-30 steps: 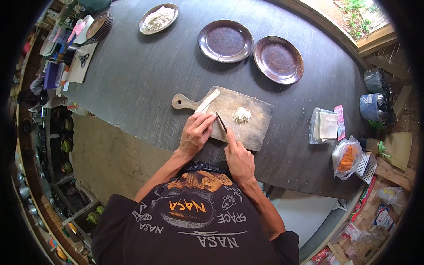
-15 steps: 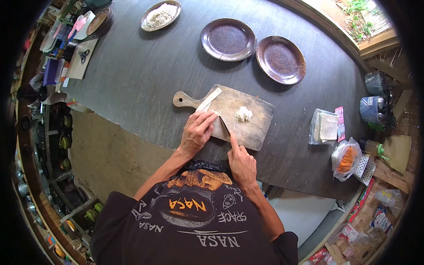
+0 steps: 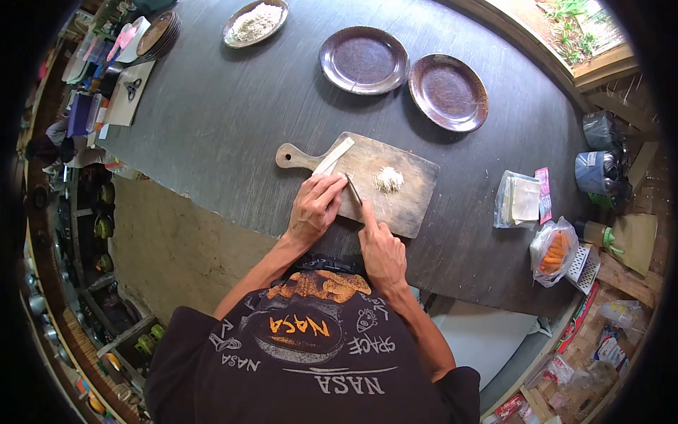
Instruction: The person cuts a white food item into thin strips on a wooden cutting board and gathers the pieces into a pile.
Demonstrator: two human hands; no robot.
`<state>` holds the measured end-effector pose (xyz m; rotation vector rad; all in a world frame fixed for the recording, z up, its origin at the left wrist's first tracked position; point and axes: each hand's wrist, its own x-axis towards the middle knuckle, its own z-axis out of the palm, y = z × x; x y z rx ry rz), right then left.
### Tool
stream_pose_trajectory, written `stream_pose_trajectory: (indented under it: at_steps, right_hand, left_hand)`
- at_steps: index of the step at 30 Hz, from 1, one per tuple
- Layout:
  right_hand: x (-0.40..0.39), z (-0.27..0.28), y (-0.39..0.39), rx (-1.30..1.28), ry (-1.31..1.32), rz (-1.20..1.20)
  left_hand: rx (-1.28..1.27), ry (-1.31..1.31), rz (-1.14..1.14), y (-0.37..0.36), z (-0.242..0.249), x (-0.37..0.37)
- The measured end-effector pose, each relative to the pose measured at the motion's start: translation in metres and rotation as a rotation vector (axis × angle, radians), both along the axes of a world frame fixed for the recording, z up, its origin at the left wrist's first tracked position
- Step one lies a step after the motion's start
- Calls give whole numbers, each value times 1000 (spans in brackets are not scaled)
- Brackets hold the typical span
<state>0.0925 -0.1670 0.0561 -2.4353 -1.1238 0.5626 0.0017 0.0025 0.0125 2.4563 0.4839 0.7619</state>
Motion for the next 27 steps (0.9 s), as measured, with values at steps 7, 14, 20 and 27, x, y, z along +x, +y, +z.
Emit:
stream_pose_trajectory:
  at_steps: [7,14,20,27]
  right_hand:
    - [3,2,-17,-23,59,17]
    - [3,-8,-4,68,44,10]
    - [2,8,8,-79,65,-9]
    - [1,3,-12,-82,116,-11]
  left_hand:
    - [6,11,-2,1,-4,-2]
    - [23,-16,-7,1,-7,-2]
    - [6,-19,-4,2,-3,0]
    - [12,-11,6,2,-6,-2]
